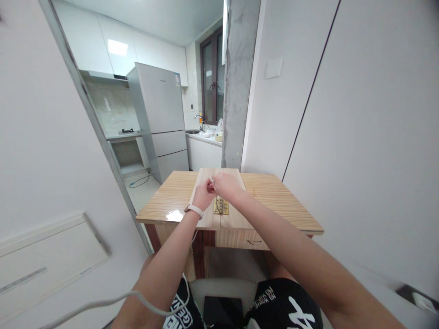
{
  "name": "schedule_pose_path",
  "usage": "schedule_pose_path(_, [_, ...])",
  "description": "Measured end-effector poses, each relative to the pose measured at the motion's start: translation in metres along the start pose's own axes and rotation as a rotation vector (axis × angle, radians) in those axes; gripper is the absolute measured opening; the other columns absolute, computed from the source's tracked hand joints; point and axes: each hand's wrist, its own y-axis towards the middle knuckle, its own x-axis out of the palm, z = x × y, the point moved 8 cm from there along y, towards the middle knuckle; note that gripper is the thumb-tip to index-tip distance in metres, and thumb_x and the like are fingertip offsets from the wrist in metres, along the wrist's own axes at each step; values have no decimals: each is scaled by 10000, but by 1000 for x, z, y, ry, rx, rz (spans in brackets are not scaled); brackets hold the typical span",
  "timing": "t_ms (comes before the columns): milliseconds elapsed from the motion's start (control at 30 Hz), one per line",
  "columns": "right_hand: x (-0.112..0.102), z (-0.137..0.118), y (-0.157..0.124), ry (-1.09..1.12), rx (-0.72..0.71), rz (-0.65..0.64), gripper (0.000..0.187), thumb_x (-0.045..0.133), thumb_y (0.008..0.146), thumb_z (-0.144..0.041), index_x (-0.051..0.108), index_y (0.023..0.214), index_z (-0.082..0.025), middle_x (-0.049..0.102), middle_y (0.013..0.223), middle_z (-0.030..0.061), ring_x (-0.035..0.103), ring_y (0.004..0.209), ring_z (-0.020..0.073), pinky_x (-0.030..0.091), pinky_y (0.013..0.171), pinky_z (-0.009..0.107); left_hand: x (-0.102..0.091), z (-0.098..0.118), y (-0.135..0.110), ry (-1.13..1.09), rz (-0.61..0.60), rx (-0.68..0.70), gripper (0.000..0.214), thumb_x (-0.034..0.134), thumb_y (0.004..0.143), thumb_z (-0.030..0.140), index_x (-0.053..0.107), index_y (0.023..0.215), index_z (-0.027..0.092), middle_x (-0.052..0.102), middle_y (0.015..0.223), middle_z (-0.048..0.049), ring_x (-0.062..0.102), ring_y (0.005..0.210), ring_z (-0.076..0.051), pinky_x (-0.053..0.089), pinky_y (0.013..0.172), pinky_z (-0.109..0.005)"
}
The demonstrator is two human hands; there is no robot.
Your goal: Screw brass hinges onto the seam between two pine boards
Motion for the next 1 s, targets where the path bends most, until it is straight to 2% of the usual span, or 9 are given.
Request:
schedule_pose_path(133, [0, -6, 0, 98, -101, 3, 221, 569, 942, -229, 774, 990, -163, 763, 1040, 141, 697, 974, 228, 469, 845, 285, 0, 2, 3, -124, -67, -13, 355, 728, 695, 112, 622, 1027, 181, 687, 867, -20, 636, 756, -142, 510, 677, -244])
schedule_pose_path(300, [2, -8, -2, 251, -219, -22, 273, 613, 874, -137, 786, 1066, -226, 778, 1037, 58, 699, 950, 185, 457, 819, 242, 6, 4, 5, -409, -243, -25, 635, 753, 753, 138, 503, 1333, 202, 699, 1143, -103, 706, 973, -188, 571, 871, -322])
schedule_pose_path(433, [0, 4, -2, 291, -174, 39, 298, 641, 835, -89, 748, 1079, -220, 772, 1068, 61, 696, 996, 195, 452, 844, 247, 8, 2, 5, -482, -268, -53, 584, 726, 821, 175, 479, 1349, 208, 677, 1238, -139, 717, 1025, -204, 580, 872, -323])
schedule_pose_path(567, [9, 31, -3, 510, -47, 141, 329, 670, 866, -166, 605, 1188, -191, 759, 1020, 54, 691, 918, 158, 461, 792, 236, 6, 12, 3, -382, -235, 7, 620, 689, 868, 163, 467, 1440, 255, 659, 1317, -136, 714, 1067, -220, 586, 899, -354])
schedule_pose_path(633, [23, 47, -6, 606, 21, 182, 278, 634, 930, -299, 569, 1179, -191, 749, 1013, 48, 687, 886, 147, 465, 767, 233, 7, 19, 3, -292, -235, 58, 596, 658, 889, 151, 507, 1453, 275, 676, 1306, -107, 704, 1091, -224, 580, 932, -368])
schedule_pose_path(733, [58, 79, -19, 532, 204, 257, 273, 469, 1025, -419, 589, 1089, -182, 735, 985, 72, 673, 889, 163, 458, 764, 250, 5, 21, 4, -141, -188, 107, 466, 620, 907, 135, 647, 1349, 280, 706, 1261, -70, 700, 1071, -224, 578, 947, -374])
schedule_pose_path(800, [92, 96, -30, 426, 306, 192, 308, 393, 1053, -396, 613, 1030, -181, 732, 964, 87, 667, 885, 179, 448, 770, 267, 3, 16, 7, -78, -144, 100, 414, 621, 908, 140, 700, 1290, 280, 724, 1222, -63, 705, 1008, -219, 588, 916, -372])
schedule_pose_path(900, [143, 105, -47, 315, 329, 41, 278, 423, 1041, -338, 649, 1040, -178, 730, 1041, 112, 653, 985, 196, 438, 816, 275, 2, 9, 10, -30, -125, 97, 423, 647, 896, 156, 700, 1298, 279, 734, 1130, -62, 695, 900, -190, 602, 843, -339])
schedule_pose_path(1000, [171, 106, -59, 265, 313, 8, 269, 445, 1026, -284, 682, 1082, -170, 710, 1137, 132, 607, 1108, 202, 398, 935, 278, 1, 7, 12, 51, -138, 122, 424, 655, 896, 179, 691, 1309, 274, 696, 1069, -55, 668, 839, -151, 601, 806, -299])
